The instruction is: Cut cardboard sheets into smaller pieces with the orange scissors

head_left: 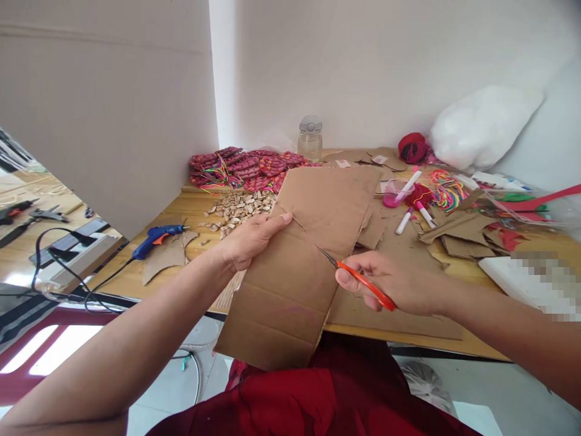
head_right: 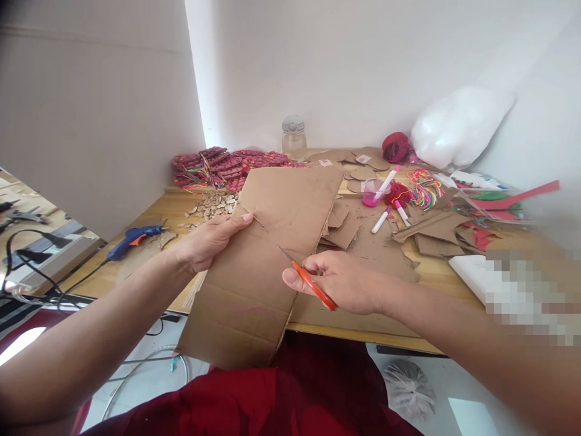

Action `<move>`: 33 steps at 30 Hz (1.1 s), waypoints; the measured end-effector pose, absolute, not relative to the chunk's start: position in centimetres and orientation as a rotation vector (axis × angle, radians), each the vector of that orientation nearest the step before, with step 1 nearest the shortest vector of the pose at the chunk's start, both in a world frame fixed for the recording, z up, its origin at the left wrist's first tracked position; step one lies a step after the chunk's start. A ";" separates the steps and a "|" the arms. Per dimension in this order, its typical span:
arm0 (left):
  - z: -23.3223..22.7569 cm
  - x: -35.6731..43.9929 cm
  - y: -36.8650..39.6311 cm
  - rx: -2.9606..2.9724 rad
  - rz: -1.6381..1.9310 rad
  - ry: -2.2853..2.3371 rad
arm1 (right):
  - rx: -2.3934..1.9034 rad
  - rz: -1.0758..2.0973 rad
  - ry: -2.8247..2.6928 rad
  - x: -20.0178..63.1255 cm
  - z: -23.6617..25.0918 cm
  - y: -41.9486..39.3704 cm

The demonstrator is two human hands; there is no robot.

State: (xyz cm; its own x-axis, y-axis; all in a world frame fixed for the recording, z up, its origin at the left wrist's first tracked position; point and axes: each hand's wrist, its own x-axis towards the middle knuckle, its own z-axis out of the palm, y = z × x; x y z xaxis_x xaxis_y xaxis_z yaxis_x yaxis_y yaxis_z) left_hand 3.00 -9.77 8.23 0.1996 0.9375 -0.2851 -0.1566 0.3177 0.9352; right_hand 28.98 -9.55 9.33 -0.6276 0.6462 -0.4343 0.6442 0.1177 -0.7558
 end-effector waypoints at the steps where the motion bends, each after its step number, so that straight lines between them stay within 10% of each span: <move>1: 8.3 3.1 -9.8 0.925 0.942 1.080 | -1.362 1.593 -2.353 29.1 9.4 -9.5; 33: 7.7 3.9 -8.5 0.951 0.927 1.078 | -1.317 1.446 -2.320 29.3 7.7 -8.9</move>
